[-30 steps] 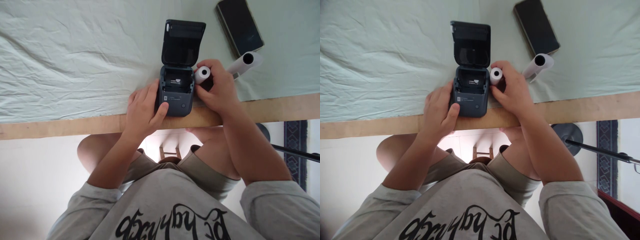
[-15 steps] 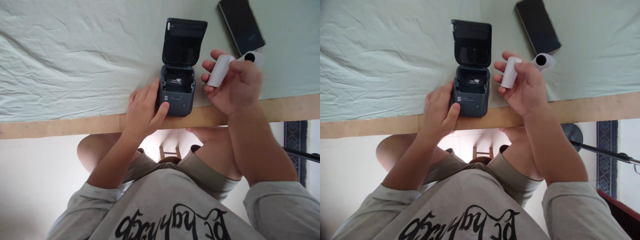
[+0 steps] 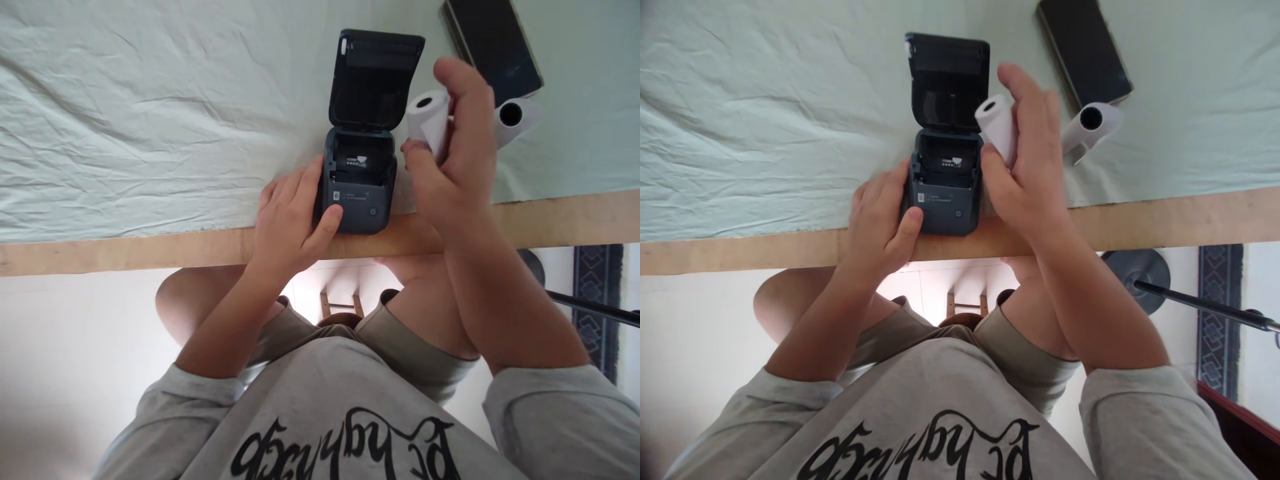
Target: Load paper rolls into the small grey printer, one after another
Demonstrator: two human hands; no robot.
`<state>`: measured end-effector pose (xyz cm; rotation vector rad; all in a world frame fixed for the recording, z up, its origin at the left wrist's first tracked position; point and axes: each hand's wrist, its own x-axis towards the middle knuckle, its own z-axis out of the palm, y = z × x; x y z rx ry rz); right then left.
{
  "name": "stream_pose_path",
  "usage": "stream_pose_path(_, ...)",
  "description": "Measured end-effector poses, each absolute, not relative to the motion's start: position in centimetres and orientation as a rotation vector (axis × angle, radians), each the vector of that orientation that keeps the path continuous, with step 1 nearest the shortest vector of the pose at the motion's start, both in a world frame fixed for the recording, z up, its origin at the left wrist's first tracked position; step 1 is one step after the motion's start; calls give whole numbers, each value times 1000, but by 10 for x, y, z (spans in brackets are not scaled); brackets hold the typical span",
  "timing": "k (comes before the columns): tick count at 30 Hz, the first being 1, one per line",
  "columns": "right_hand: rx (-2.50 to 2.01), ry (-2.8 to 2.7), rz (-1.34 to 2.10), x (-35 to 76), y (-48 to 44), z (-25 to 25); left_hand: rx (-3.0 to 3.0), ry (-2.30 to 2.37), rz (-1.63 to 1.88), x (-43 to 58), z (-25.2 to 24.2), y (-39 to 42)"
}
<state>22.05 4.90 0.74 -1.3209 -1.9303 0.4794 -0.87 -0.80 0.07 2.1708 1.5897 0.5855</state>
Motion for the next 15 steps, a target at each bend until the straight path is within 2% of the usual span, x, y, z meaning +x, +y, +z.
stream_pose_path(3, -1189, -1929, 331, 210, 44, 20, 2170, 1594, 579, -9, 1, -8)
stream_pose_path(15, -1290, -1999, 559, 195, 53, 21, 2168, 1592, 573, -9, 3, -9)
